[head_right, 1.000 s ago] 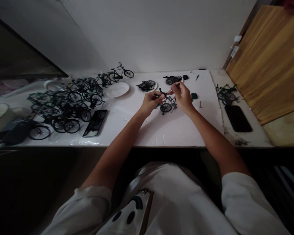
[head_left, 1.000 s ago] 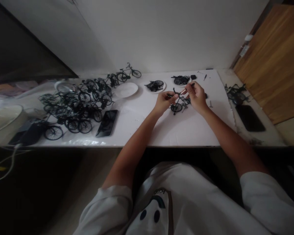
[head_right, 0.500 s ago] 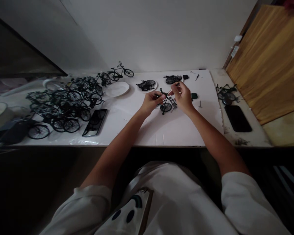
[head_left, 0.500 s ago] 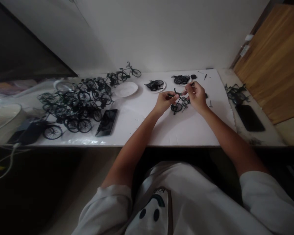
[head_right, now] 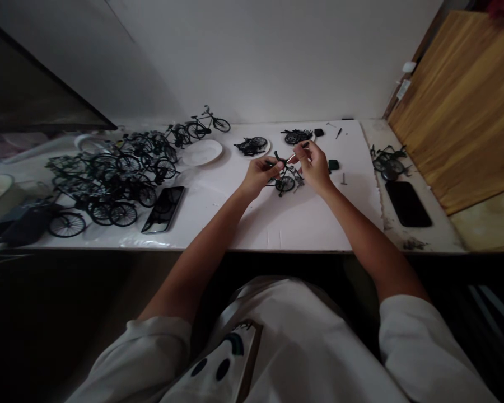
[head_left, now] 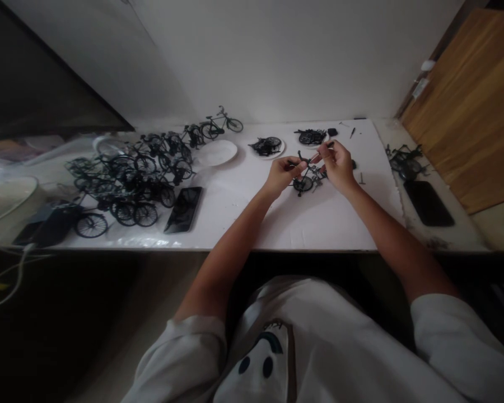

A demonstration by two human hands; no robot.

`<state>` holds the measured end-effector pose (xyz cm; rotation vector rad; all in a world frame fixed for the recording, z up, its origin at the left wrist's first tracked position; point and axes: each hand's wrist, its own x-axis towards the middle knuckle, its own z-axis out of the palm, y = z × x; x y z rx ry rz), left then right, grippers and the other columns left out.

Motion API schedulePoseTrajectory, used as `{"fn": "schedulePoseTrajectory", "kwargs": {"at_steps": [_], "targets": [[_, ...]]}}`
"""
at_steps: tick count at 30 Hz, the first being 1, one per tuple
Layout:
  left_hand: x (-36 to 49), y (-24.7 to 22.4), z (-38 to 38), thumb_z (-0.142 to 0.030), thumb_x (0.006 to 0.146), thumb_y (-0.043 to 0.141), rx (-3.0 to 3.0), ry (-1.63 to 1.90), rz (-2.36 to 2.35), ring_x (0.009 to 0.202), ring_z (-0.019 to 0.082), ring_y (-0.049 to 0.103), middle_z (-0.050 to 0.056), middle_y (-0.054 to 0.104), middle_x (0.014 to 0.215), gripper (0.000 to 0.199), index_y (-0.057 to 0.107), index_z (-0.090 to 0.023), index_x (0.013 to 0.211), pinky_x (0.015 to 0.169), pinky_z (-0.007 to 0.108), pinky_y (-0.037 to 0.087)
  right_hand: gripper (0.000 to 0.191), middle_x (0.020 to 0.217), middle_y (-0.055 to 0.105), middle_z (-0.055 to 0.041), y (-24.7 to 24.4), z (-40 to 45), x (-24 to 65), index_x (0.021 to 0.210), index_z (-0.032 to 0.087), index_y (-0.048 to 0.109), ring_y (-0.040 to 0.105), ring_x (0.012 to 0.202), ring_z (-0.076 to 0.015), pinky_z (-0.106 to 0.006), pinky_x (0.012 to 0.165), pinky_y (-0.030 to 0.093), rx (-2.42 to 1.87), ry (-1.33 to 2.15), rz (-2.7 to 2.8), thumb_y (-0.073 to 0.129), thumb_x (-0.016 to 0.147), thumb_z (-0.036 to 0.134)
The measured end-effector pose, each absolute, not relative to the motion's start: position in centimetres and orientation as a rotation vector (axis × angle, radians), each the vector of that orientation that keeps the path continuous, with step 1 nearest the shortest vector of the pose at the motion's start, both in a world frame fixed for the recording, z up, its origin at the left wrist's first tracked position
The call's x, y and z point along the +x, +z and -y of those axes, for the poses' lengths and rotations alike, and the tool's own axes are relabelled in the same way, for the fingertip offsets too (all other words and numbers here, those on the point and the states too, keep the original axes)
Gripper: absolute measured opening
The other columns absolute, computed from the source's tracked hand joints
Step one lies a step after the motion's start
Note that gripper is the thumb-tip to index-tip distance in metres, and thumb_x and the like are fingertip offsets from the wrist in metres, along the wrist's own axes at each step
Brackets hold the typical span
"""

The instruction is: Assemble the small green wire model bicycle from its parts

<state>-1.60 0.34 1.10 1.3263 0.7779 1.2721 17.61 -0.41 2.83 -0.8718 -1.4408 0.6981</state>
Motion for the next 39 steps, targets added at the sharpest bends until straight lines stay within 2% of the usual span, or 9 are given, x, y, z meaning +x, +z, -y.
{"fn": "schedulePoseTrajectory", "kwargs": {"at_steps": [6,11,14,23,27,30,33,36,39], "targets": [[-1.6,1.4,0.1,-0.063,0.061,0.105,1.344,1.237,-0.772,0.055,0.007,0.06,-0.002,0.066,0.066,0.059,0.072,-0.016,0.077,0.054,0.021,0.042,0.064,0.075,0.075,-0.0013,2.9,0.7,17.6,0.1,0.027,0.064,0.075,0.068,-0.0161,-0.023,0.048,0.051,-0.914,0.683,1.41,0.071,0.089,0.089],[-1.5,1.5,0.3,-0.069,0.054,0.105,1.308,1.244,-0.774,0.055,0.006,0.061,-0.002,0.066,0.069,0.067,0.073,-0.016,0.078,0.055,0.02,0.045,0.064,0.086,0.076,-0.0032,3.3,0.9,17.6,0.097,0.027,0.067,0.074,0.08,-0.0167,-0.022,0.048,0.052,-0.888,0.656,1.415,0.075,0.086,0.089],[-1.5,1.3,0.2,-0.067,0.056,0.105,1.316,1.244,-0.783,0.055,0.007,0.061,-0.002,0.066,0.067,0.065,0.073,-0.016,0.079,0.053,0.02,0.043,0.063,0.087,0.074,-0.0033,3.4,0.8,17.7,0.098,0.026,0.07,0.071,0.079,-0.0164,-0.022,0.048,0.053,-0.852,0.626,1.437,0.074,0.087,0.089],[-1.6,1.2,0.1,-0.06,0.061,0.106,1.291,1.245,-0.748,0.055,0.005,0.061,-0.001,0.068,0.072,0.057,0.074,-0.016,0.08,0.055,0.02,0.046,0.064,0.098,0.083,-0.0058,3.6,0.9,18.3,0.125,0.029,0.075,0.08,0.085,-0.0208,-0.026,0.053,0.059,-0.851,0.578,1.437,0.081,0.088,0.081],[-1.6,1.4,0.1,-0.059,0.061,0.106,1.282,1.245,-0.75,0.056,0.006,0.061,-0.001,0.068,0.072,0.056,0.073,-0.016,0.078,0.055,0.02,0.046,0.07,0.113,0.086,-0.0089,3.6,0.9,18.6,0.14,0.028,0.078,0.08,0.088,-0.0218,-0.028,0.055,0.06,-0.883,0.534,1.437,0.069,0.096,0.082],[-1.6,1.6,0.1,-0.058,0.061,0.106,1.285,1.247,-0.752,0.055,0.005,0.06,-0.002,0.068,0.072,0.056,0.073,-0.016,0.078,0.056,0.02,0.046,0.071,0.124,0.086,-0.01,3.6,0.8,18.8,0.144,0.028,0.078,0.079,0.093,-0.0224,-0.03,0.061,0.063,-0.917,0.509,1.455,0.062,0.101,0.081],[-1.7,1.7,0.1,-0.056,0.06,0.107,1.283,1.261,-0.751,0.055,0.005,0.059,-0.002,0.068,0.072,0.055,0.073,-0.016,0.077,0.056,0.02,0.046,0.067,0.119,0.086,-0.0097,3.9,0.9,18.8,0.137,0.026,0.08,0.079,0.094,-0.0224,-0.03,0.064,0.063,-0.931,0.534,1.432,0.068,0.098,0.079],[-1.6,1.8,0.2,-0.053,0.062,0.106,1.275,1.258,-0.762,0.055,0.005,0.058,-0.002,0.068,0.072,0.052,0.072,-0.016,0.076,0.054,0.02,0.045,0.059,0.106,0.085,-0.0087,4.1,0.9,18.5,0.117,0.025,0.082,0.079,0.087,-0.0206,-0.027,0.059,0.06,-0.929,0.59,1.347,0.08,0.09,0.078],[-1.5,1.8,0.3,-0.052,0.061,0.106,1.257,1.245,-0.767,0.055,0.005,0.059,-0.002,0.068,0.073,0.053,0.071,-0.016,0.076,0.054,0.021,0.046,0.055,0.095,0.081,-0.0065,4.0,0.7,18.4,0.102,0.025,0.078,0.075,0.077,-0.0174,-0.025,0.054,0.055,-0.939,0.587,1.292,0.087,0.084,0.076]]}}
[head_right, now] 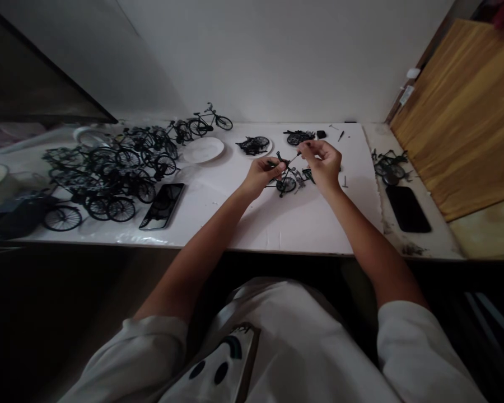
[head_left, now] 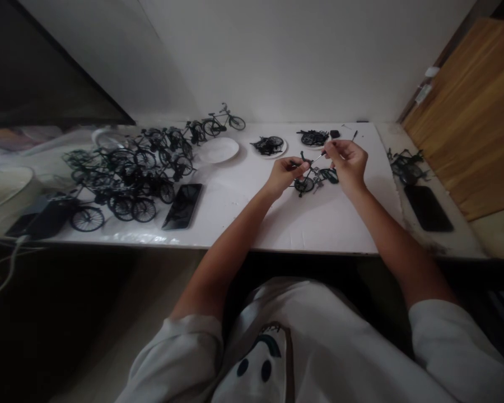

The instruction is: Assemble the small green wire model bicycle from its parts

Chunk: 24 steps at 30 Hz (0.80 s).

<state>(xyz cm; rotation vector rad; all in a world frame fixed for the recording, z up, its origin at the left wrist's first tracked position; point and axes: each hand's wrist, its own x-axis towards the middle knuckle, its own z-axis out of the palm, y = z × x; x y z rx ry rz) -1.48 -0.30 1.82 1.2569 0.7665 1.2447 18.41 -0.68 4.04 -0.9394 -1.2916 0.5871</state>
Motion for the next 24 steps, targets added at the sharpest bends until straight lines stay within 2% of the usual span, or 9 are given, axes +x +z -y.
{"fn": "schedulePoseTrajectory", "kwargs": {"at_steps": [5,9,11,13,20,24], "targets": [[-1.3,1.8,0.4,-0.056,0.056,0.107,1.254,1.232,-0.761,0.054,0.006,0.06,-0.002,0.068,0.07,0.057,0.072,-0.016,0.078,0.055,0.02,0.046,0.057,0.082,0.075,-0.0018,3.8,0.5,18.5,0.111,0.027,0.08,0.071,0.071,-0.0182,-0.028,0.053,0.056,-0.93,0.502,1.286,0.089,0.082,0.075],[-1.3,2.0,0.4,-0.058,0.055,0.107,1.248,1.24,-0.76,0.055,0.005,0.059,-0.002,0.068,0.07,0.059,0.071,-0.016,0.075,0.055,0.02,0.047,0.062,0.101,0.084,-0.0073,4.2,1.0,18.5,0.115,0.026,0.085,0.078,0.083,-0.0207,-0.027,0.053,0.057,-0.918,0.553,1.28,0.078,0.088,0.082],[-1.3,2.1,0.5,-0.059,0.054,0.107,1.249,1.244,-0.759,0.055,0.005,0.058,-0.003,0.068,0.071,0.059,0.071,-0.016,0.075,0.055,0.02,0.046,0.064,0.113,0.086,-0.0086,4.3,1.0,18.5,0.118,0.027,0.086,0.08,0.089,-0.0224,-0.028,0.055,0.059,-0.896,0.584,1.287,0.08,0.086,0.081],[-1.4,2.2,0.5,-0.06,0.054,0.107,1.257,1.247,-0.764,0.054,0.005,0.058,-0.003,0.067,0.07,0.06,0.071,-0.016,0.075,0.054,0.02,0.045,0.063,0.114,0.086,-0.0088,4.3,0.9,18.5,0.119,0.027,0.087,0.081,0.089,-0.0231,-0.029,0.055,0.06,-0.877,0.601,1.276,0.086,0.082,0.078],[-1.5,2.1,0.6,-0.06,0.055,0.107,1.27,1.235,-0.767,0.055,0.005,0.058,-0.003,0.068,0.072,0.06,0.07,-0.016,0.075,0.055,0.021,0.046,0.057,0.088,0.082,-0.004,3.9,-0.1,18.6,0.095,0.024,0.083,0.074,0.073,-0.0167,-0.023,0.05,0.054,-0.908,0.619,1.181,0.098,0.07,0.073],[-1.4,1.9,0.5,-0.062,0.051,0.108,1.255,1.227,-0.766,0.054,0.006,0.059,-0.002,0.069,0.072,0.063,0.07,-0.017,0.075,0.055,0.021,0.047,0.055,0.079,0.077,-0.001,3.8,-0.1,18.7,0.097,0.025,0.083,0.07,0.068,-0.0155,-0.024,0.049,0.052,-0.884,0.577,1.191,0.099,0.07,0.071]]}}
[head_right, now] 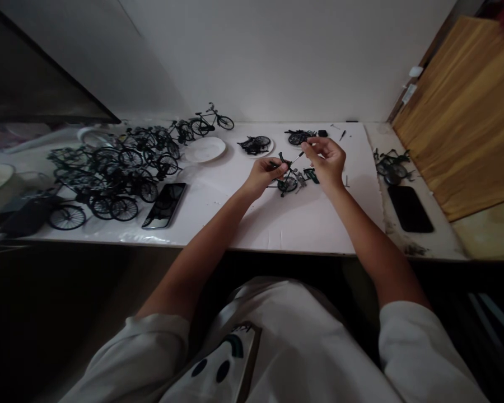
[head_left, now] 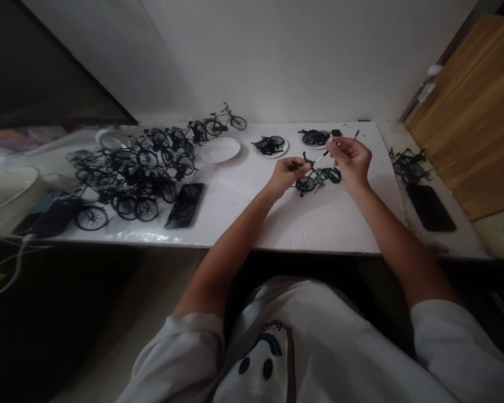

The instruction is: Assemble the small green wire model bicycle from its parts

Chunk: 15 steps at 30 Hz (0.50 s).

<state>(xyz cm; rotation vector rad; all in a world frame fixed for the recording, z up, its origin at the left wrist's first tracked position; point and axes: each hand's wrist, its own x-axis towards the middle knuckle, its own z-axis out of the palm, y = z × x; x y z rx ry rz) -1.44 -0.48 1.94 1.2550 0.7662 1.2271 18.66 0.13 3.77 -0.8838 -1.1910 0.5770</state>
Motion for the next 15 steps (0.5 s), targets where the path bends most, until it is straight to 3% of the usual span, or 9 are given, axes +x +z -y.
{"fn": "schedulePoseTrajectory", "kwargs": {"at_steps": [4,7,15], "targets": [[-1.47,2.04,0.52,-0.057,0.055,0.108,1.256,1.234,-0.766,0.055,0.006,0.059,-0.002,0.069,0.073,0.059,0.069,-0.017,0.075,0.056,0.022,0.047,0.054,0.095,0.084,-0.0057,3.87,0.13,18.76,0.107,0.027,0.086,0.077,0.08,-0.0193,-0.027,0.053,0.057,-0.886,0.576,1.257,0.087,0.084,0.075],[-1.58,2.16,0.52,-0.055,0.057,0.107,1.254,1.247,-0.774,0.055,0.006,0.058,-0.002,0.068,0.071,0.056,0.07,-0.017,0.075,0.055,0.022,0.045,0.056,0.111,0.087,-0.0082,3.93,0.27,18.7,0.113,0.028,0.086,0.082,0.092,-0.0233,-0.029,0.057,0.06,-0.869,0.626,1.283,0.085,0.085,0.076],[-1.85,1.77,0.14,-0.057,0.054,0.108,1.285,1.274,-0.822,0.052,0.007,0.056,-0.002,0.064,0.064,0.057,0.072,-0.016,0.069,0.055,0.024,0.044,0.06,0.098,0.087,-0.0075,3.15,-0.41,18.19,0.099,0.023,0.082,0.081,0.081,-0.0207,-0.027,0.054,0.057,-0.891,0.717,1.189,0.098,0.069,0.074]]}}
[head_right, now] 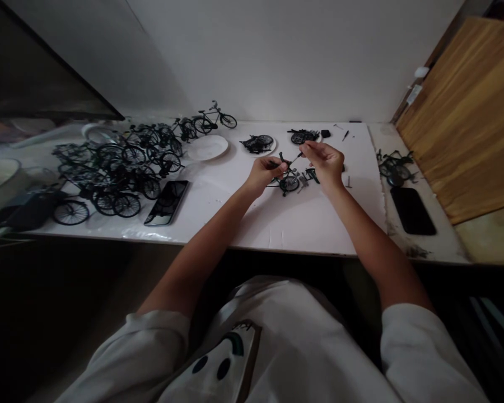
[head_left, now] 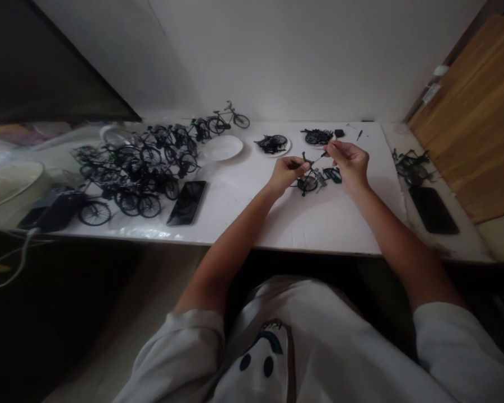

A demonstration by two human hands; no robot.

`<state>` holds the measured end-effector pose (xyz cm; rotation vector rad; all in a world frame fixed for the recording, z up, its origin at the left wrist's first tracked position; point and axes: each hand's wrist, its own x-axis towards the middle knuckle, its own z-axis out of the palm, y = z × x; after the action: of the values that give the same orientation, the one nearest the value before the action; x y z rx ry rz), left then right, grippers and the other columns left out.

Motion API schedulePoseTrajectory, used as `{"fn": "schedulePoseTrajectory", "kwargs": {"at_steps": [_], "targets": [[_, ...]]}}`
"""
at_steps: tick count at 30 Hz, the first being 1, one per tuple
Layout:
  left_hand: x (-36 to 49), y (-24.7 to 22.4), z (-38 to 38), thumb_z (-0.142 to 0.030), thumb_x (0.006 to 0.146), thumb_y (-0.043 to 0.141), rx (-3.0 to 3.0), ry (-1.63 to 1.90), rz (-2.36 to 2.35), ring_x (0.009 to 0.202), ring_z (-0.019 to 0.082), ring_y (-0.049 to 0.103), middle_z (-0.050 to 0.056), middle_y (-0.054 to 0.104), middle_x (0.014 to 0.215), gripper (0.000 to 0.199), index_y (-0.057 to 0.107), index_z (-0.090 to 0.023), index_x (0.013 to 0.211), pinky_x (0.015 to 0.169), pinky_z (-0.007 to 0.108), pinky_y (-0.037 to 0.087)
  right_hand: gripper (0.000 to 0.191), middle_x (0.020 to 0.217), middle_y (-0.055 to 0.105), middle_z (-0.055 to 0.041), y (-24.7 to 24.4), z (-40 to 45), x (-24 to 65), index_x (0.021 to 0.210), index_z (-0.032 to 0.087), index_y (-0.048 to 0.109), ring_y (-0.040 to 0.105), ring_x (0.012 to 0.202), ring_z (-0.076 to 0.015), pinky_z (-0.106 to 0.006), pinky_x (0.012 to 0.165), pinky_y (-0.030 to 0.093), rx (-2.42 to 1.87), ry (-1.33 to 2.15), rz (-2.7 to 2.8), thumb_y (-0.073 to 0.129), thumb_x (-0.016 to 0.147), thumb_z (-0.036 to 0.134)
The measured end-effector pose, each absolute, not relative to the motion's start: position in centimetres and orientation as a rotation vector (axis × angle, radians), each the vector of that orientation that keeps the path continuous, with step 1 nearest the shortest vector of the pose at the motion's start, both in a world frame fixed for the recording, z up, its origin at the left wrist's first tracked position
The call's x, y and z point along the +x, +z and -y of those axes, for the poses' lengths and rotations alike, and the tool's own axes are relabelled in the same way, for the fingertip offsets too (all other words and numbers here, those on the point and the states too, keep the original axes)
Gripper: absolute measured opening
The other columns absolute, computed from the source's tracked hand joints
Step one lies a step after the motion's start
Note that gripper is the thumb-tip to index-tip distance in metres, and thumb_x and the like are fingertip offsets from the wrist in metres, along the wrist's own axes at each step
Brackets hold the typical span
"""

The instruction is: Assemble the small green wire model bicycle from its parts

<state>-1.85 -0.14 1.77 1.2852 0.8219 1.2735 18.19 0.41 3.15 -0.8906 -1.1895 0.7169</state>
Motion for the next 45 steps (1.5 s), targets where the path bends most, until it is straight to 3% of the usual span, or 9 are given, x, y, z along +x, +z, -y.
{"fn": "schedulePoseTrajectory", "kwargs": {"at_steps": [8,16,20,23,34,41,45], "targets": [[-1.9,1.1,-0.1,-0.058,0.062,0.106,1.325,1.248,-0.76,0.054,0.007,0.057,-0.001,0.065,0.068,0.055,0.073,-0.016,0.074,0.056,0.024,0.044,0.056,0.093,0.082,-0.005,2.8,-0.7,18.5,0.096,0.024,0.075,0.078,0.077,-0.0175,-0.026,0.057,0.059,-0.891,0.699,1.236,0.095,0.076,0.073],[-1.6,1.2,-0.2,-0.051,0.063,0.106,1.28,1.256,-0.741,0.054,0.006,0.057,-0.002,0.067,0.071,0.052,0.068,-0.017,0.073,0.057,0.022,0.044,0.061,0.095,0.085,-0.0044,3.4,-0.4,18.6,0.105,0.026,0.082,0.08,0.078,-0.019,-0.027,0.054,0.061,-0.868,0.666,1.219,0.096,0.072,0.075],[-1.6,1.3,-0.1,-0.049,0.063,0.107,1.275,1.266,-0.743,0.053,0.006,0.058,-0.002,0.067,0.069,0.051,0.069,-0.016,0.073,0.056,0.021,0.044,0.062,0.108,0.087,-0.0073,3.7,0.0,18.2,0.108,0.026,0.084,0.084,0.09,-0.023,-0.038,0.075,0.073,-0.851,0.712,1.206,0.093,0.074,0.077],[-1.7,1.3,-0.1,-0.045,0.064,0.107,1.259,1.275,-0.753,0.052,0.006,0.058,0.0,0.07,0.073,0.049,0.068,-0.016,0.072,0.055,0.021,0.044,0.062,0.108,0.087,-0.0076,3.7,0.1,18.1,0.108,0.025,0.083,0.085,0.096,-0.0245,-0.045,0.089,0.074,-0.797,0.766,1.189,0.098,0.071,0.072],[-1.7,1.5,0.1,-0.042,0.058,0.108,1.227,1.262,-0.755,0.05,0.005,0.057,0.001,0.075,0.075,0.05,0.068,-0.015,0.07,0.053,0.021,0.045,0.061,0.078,0.079,0.0016,3.8,0.0,18.1,0.082,0.023,0.071,0.078,0.068,-0.0143,-0.027,0.066,0.07,-0.808,0.766,1.133,0.106,0.058,0.067],[-1.6,1.5,0.1,-0.043,0.064,0.107,1.258,1.257,-0.746,0.05,0.006,0.058,-0.001,0.068,0.069,0.048,0.068,-0.015,0.07,0.054,0.021,0.045,0.064,0.076,0.077,0.003,3.4,-0.1,18.0,0.109,0.027,0.08,0.077,0.07,-0.0157,-0.03,0.073,0.07,-0.848,0.635,1.192,0.099,0.069,0.073],[-1.7,1.7,0.0,-0.046,0.066,0.106,1.27,1.271,-0.749,0.051,0.006,0.057,-0.001,0.067,0.068,0.048,0.069,-0.016,0.071,0.054,0.022,0.045,0.059,0.092,0.085,-0.0041,3.7,0.4,17.6,0.106,0.023,0.086,0.08,0.075,-0.0186,-0.035,0.076,0.072,-0.839,0.602,1.195,0.091,0.079,0.075]]}}
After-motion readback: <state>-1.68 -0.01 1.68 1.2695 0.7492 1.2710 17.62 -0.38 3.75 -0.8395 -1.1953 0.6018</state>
